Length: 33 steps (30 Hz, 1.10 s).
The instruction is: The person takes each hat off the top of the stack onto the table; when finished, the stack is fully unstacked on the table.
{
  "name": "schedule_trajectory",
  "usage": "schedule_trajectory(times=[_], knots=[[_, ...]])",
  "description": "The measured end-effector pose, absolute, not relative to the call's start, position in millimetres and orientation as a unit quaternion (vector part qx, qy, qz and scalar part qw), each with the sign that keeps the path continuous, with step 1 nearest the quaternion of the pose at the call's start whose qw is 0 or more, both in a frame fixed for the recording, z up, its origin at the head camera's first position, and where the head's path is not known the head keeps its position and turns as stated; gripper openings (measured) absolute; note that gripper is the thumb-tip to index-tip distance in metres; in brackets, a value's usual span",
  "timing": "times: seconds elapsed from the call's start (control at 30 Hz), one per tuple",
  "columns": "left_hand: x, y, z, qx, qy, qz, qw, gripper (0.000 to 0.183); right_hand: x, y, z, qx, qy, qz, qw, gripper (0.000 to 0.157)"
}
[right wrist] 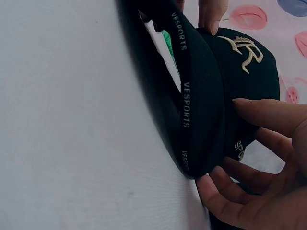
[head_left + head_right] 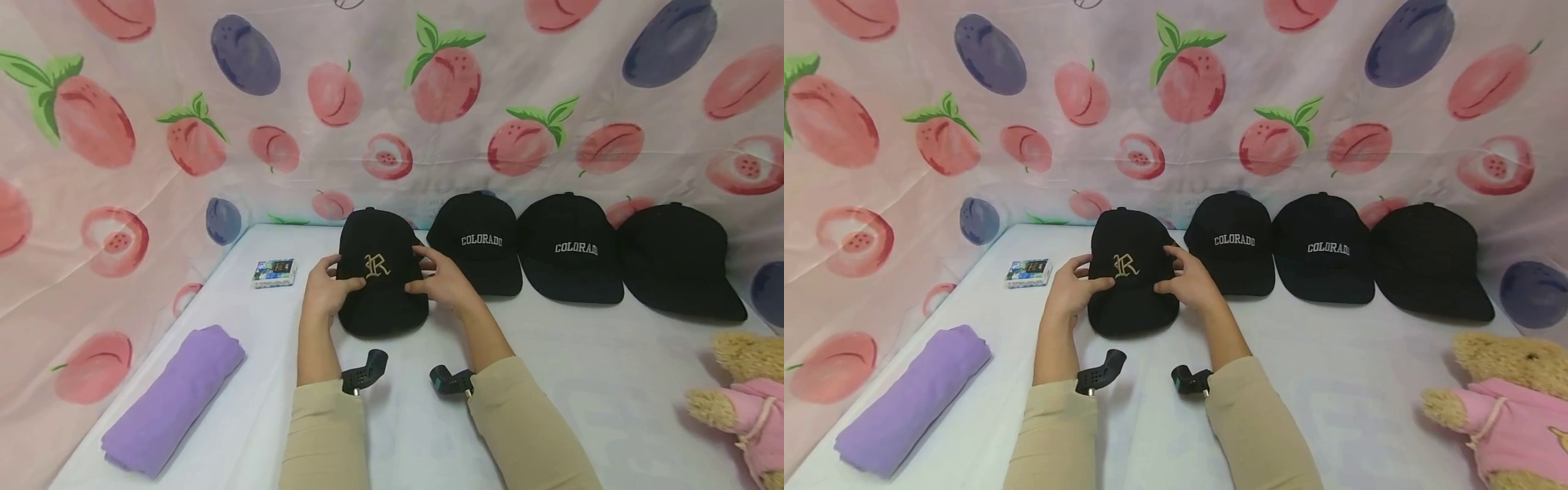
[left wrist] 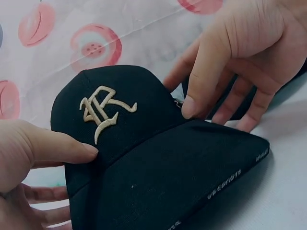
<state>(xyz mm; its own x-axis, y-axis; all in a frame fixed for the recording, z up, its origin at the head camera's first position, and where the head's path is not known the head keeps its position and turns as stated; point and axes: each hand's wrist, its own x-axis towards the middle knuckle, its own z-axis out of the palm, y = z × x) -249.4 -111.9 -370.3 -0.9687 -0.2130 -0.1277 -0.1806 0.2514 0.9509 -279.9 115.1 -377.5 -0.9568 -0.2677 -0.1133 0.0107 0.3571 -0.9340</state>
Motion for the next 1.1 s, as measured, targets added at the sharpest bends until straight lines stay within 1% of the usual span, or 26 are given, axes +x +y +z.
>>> schedule_trajectory(times=[0.27, 0.83, 1.1], knots=[[-250, -111, -372, 0.119, -0.793, -0.597, 0.016, 0.077, -280, 117, -380, -0.085, 0.814, -0.561, 0.123, 0.083], [-254, -107, -370, 0.103, -0.795, -0.597, 0.030, 0.075, -281, 117, -380, -0.085, 0.806, -0.579, 0.089, 0.084], [-262, -112, -363, 0.079, -0.809, -0.582, 0.017, 0.075, -281, 114, -372, -0.069, 0.806, -0.583, 0.076, 0.082]])
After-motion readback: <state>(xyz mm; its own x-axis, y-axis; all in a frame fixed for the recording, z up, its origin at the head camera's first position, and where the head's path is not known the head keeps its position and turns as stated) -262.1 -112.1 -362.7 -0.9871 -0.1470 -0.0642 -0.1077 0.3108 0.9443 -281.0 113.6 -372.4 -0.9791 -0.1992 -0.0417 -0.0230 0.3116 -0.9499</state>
